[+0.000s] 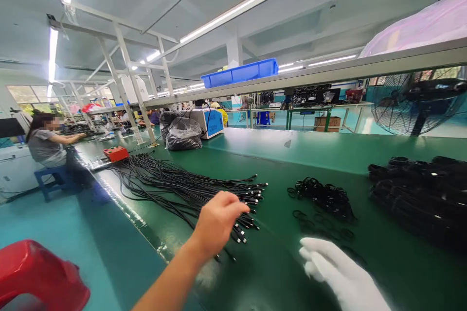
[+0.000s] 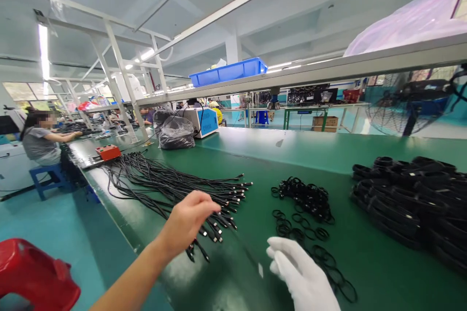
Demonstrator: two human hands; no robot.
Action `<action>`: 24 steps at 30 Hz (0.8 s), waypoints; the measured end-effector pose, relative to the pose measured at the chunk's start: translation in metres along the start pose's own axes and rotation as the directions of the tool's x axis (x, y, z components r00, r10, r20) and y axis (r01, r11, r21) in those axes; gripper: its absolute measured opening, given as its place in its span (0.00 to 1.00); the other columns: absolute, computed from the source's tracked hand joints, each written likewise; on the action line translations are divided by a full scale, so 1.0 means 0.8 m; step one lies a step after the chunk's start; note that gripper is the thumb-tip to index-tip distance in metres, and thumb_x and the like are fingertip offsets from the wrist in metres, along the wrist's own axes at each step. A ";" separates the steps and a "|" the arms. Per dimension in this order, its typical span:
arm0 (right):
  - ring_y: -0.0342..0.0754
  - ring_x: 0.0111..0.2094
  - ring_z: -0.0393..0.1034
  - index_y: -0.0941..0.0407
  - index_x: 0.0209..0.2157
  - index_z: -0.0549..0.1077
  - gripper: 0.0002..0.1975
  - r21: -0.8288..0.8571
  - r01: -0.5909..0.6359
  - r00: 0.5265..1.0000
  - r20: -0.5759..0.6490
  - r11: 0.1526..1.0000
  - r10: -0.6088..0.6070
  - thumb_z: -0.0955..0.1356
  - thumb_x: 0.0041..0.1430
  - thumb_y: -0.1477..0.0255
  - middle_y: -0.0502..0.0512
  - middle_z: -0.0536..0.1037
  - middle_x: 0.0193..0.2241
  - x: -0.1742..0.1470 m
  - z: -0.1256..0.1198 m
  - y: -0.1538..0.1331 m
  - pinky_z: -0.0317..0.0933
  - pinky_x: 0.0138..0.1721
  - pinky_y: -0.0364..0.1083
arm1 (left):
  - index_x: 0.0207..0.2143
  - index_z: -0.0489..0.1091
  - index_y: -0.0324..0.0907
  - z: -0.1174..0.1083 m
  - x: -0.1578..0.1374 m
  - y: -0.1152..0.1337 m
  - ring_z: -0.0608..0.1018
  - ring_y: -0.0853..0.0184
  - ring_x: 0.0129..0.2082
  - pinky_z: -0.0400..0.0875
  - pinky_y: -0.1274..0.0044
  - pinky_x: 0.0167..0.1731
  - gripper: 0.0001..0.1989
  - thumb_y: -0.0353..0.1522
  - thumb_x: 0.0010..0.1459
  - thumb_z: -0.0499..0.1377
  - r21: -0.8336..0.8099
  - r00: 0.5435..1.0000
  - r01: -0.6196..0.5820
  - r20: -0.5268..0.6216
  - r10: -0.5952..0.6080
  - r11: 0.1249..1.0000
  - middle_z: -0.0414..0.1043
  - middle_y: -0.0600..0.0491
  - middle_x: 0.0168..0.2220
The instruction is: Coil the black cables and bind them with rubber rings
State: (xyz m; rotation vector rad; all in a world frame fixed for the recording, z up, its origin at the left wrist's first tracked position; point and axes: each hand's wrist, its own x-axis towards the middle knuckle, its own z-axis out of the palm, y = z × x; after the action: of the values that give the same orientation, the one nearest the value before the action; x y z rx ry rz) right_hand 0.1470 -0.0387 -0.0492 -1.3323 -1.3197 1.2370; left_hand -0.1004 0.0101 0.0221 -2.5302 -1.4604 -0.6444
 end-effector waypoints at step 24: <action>0.42 0.24 0.72 0.70 0.41 0.70 0.20 0.275 -0.714 0.294 0.952 0.643 -0.081 0.59 0.52 0.71 0.62 0.77 0.28 -0.007 0.021 0.024 0.63 0.26 0.39 | 0.30 0.68 0.44 0.006 0.019 0.115 0.69 0.70 0.36 0.56 0.71 0.54 0.10 0.27 0.62 0.50 -0.652 0.911 -0.141 0.210 0.356 0.745 0.68 0.58 0.29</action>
State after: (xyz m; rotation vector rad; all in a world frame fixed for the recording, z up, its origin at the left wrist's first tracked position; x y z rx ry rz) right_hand 0.1330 -0.0463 -0.0704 -0.2104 -0.9538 2.7696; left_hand -0.0136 -0.0237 0.0319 -3.4225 -1.0451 -0.8030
